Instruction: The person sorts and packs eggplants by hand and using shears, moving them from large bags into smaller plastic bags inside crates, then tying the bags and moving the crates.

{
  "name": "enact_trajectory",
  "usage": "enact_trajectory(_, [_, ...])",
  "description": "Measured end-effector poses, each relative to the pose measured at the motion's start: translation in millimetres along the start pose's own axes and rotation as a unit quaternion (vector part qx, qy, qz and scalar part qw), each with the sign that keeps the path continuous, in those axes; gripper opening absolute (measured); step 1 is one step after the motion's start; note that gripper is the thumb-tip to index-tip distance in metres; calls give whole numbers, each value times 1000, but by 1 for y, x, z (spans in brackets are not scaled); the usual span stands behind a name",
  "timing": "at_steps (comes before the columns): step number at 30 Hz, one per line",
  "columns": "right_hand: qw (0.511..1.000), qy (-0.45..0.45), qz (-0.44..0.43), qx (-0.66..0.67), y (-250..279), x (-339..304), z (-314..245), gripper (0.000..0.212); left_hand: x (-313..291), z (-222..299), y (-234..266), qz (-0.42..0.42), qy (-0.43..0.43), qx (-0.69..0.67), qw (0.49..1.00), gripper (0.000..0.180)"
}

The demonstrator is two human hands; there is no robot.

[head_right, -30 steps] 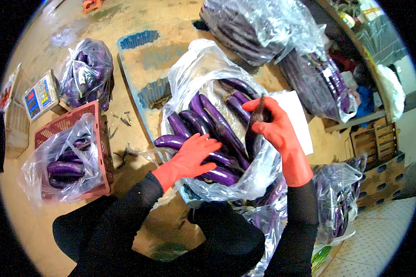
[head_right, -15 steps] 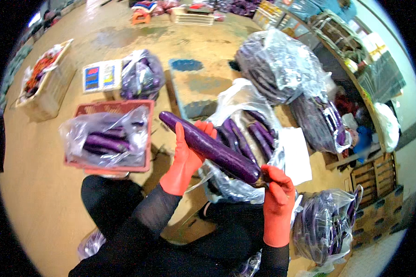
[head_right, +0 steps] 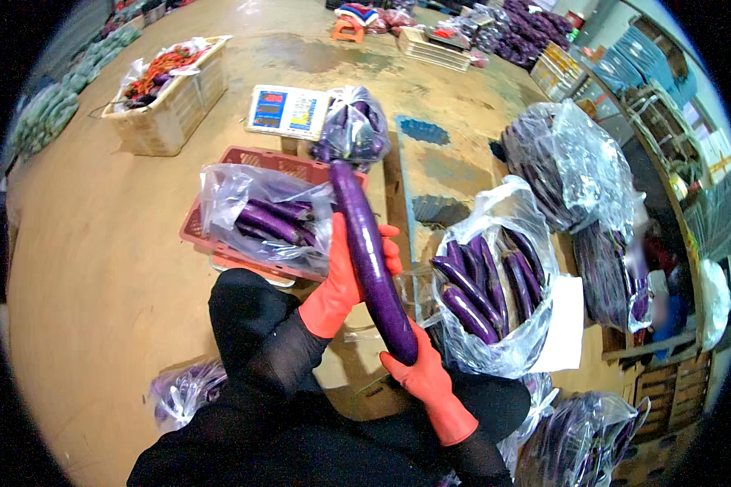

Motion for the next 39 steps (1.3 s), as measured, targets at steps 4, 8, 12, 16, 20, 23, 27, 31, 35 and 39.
enact_trajectory(4, [952, -153, -55, 258, -11, 0, -9, 49, -21, 67, 14, 166, -143, 548, 807, 82])
enact_trajectory(8, [934, -184, -110, 286, 3, 9, -13, 43, -53, 201, -28, 264, -357, 836, 324, 103])
enact_trajectory(12, [924, -159, -249, 242, -21, 35, -41, 43, -93, 277, 7, 444, -231, 860, 101, 94])
enact_trajectory(16, [917, -131, -314, 209, -50, 82, -64, 44, -75, 317, 55, 503, -122, 831, 204, 46])
enact_trajectory(20, [886, -95, -369, 266, -94, 128, -99, 42, -87, 326, 35, 425, -393, 786, 220, 15])
enact_trajectory(23, [867, -97, -373, 316, -120, 160, -111, 39, -86, 326, 29, 374, -451, 763, 272, 19])
enact_trajectory(27, [821, -170, -342, 423, -122, 162, -126, 39, -90, 325, 18, 378, -440, 741, 338, 26])
enact_trajectory(31, [719, -248, -309, 571, -129, 117, -161, 47, -101, 325, 22, 378, -443, 729, 361, 29])
enact_trajectory(35, [649, -223, -281, 671, -154, 134, -201, 48, -96, 325, 13, 394, -438, 721, 365, 28])
enact_trajectory(39, [733, -173, -291, 590, -205, 205, -191, 44, -96, 327, 18, 363, -493, 714, 340, 26])
Point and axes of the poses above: each hand's wrist, its own x-axis towards the middle knuckle, its own y-axis out of the back of the hand, z = x × y, the point moved 7 cm from there along x, towards the middle knuckle, and after that the axes turned 6 degrees about -x, right-handed, at the moved point
